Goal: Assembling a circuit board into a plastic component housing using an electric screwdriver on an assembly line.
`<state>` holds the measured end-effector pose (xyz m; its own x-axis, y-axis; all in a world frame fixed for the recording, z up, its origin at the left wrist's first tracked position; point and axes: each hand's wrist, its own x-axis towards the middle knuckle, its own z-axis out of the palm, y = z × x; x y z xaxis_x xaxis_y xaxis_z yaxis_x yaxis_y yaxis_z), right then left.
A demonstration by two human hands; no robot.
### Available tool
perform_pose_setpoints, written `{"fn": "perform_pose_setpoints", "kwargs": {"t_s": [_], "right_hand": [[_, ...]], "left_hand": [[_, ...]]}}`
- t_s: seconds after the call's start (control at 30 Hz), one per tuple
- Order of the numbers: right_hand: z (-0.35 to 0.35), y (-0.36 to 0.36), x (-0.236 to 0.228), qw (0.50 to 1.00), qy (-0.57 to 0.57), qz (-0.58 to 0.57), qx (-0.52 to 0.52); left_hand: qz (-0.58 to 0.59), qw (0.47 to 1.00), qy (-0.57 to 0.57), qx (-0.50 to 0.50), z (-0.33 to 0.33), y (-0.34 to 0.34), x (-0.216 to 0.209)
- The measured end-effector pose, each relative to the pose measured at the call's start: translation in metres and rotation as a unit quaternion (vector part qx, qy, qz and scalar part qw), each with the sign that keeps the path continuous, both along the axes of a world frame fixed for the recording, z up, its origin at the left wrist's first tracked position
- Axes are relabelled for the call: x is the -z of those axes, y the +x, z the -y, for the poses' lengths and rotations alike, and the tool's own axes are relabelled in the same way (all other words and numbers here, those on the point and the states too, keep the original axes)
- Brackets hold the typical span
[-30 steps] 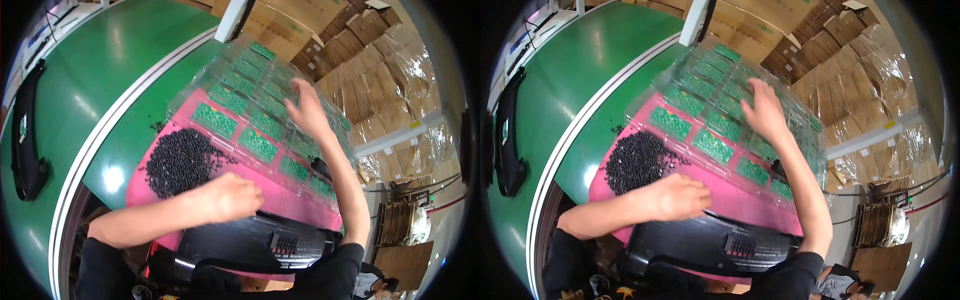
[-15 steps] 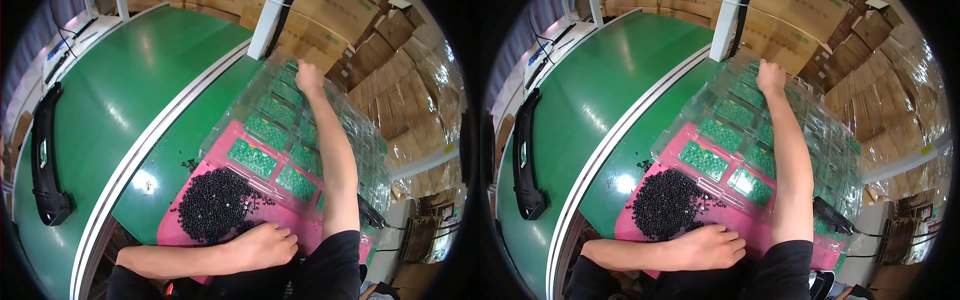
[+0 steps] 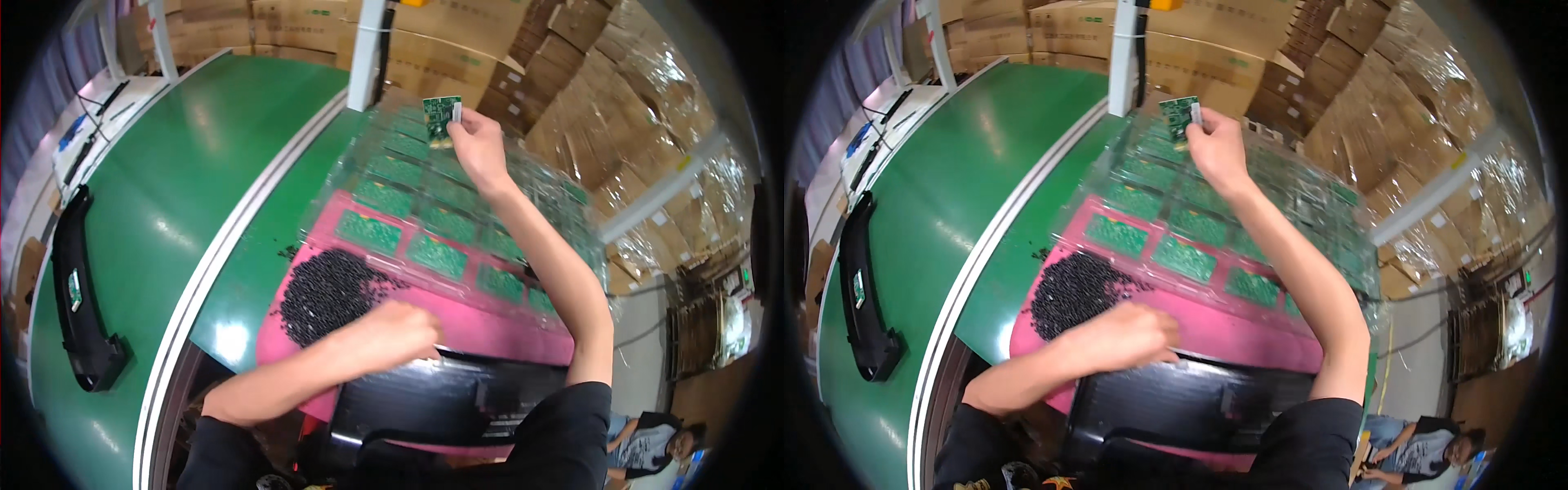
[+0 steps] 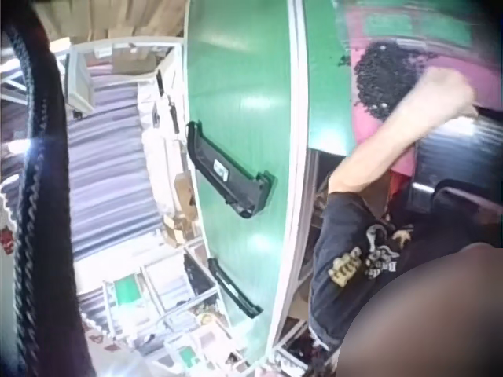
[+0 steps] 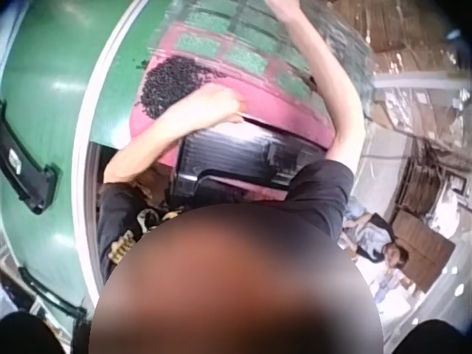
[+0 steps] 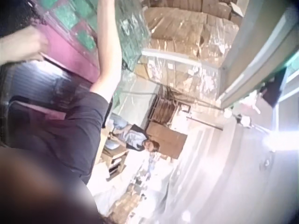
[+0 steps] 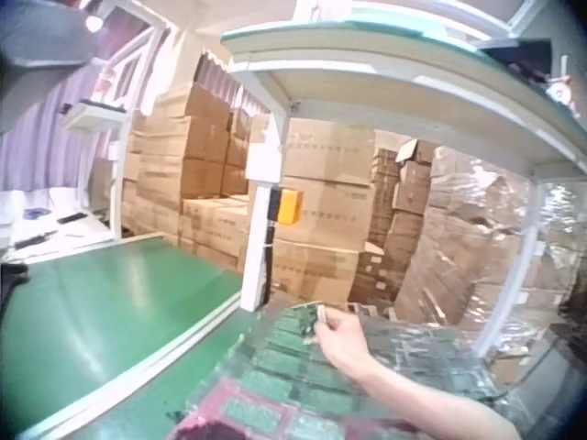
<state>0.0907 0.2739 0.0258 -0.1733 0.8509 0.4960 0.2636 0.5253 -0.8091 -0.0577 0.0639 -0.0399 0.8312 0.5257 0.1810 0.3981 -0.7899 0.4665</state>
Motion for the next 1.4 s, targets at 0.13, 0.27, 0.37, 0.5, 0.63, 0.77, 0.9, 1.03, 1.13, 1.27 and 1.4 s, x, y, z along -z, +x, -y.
{"fn": "perform_pose_setpoints", "kwargs": {"t_s": [0.13, 0.27, 0.37, 0.5, 0.63, 0.77, 0.9, 1.03, 1.13, 1.27, 1.4], "right_hand": [[0.143, 0.025, -0.036, 0.983, -0.159, -0.078, -0.042], [0.24, 0.053, -0.028, 0.936, -0.227, -0.23, -0.137], [0.286, 0.078, -0.031, 0.947, -0.229, -0.206, -0.092], [0.309, 0.119, -0.019, 0.994, 0.001, -0.03, 0.106], [0.331, 0.164, -0.009, 0.968, 0.113, 0.187, 0.124], [0.355, 0.181, 0.001, 0.974, 0.083, 0.166, 0.127], [0.368, 0.185, 0.019, 0.974, -0.04, 0.146, 0.17], [0.365, 0.191, 0.045, 0.973, -0.079, 0.173, 0.134], [0.361, 0.194, 0.062, 0.97, -0.07, 0.209, 0.105], [0.364, 0.191, 0.063, 0.956, -0.138, 0.243, 0.087], [0.363, 0.189, 0.063, 0.954, -0.139, 0.251, 0.091]], "left_hand": [[0.094, 0.973, -0.143, -0.154, 0.002, -0.006, -0.037], [0.435, 0.825, -0.356, -0.062, 0.02, 0.013, -0.047], [0.368, 0.855, -0.364, -0.035, 0.042, 0.028, -0.064], [0.23, 0.918, -0.322, 0.016, 0.053, 0.042, -0.079], [0.189, 0.934, -0.299, 0.04, 0.05, 0.058, -0.079], [0.202, 0.9, -0.386, -0.004, 0.051, 0.076, -0.075], [0.22, 0.916, -0.335, -0.023, 0.055, 0.077, -0.054], [0.099, 0.967, -0.235, -0.022, 0.056, 0.081, -0.035], [0.023, 0.973, -0.229, -0.02, 0.053, 0.082, -0.024], [-0.011, 0.981, -0.194, -0.01, 0.053, 0.081, -0.014], [-0.048, 0.979, -0.195, -0.026, 0.053, 0.082, -0.014]]}}
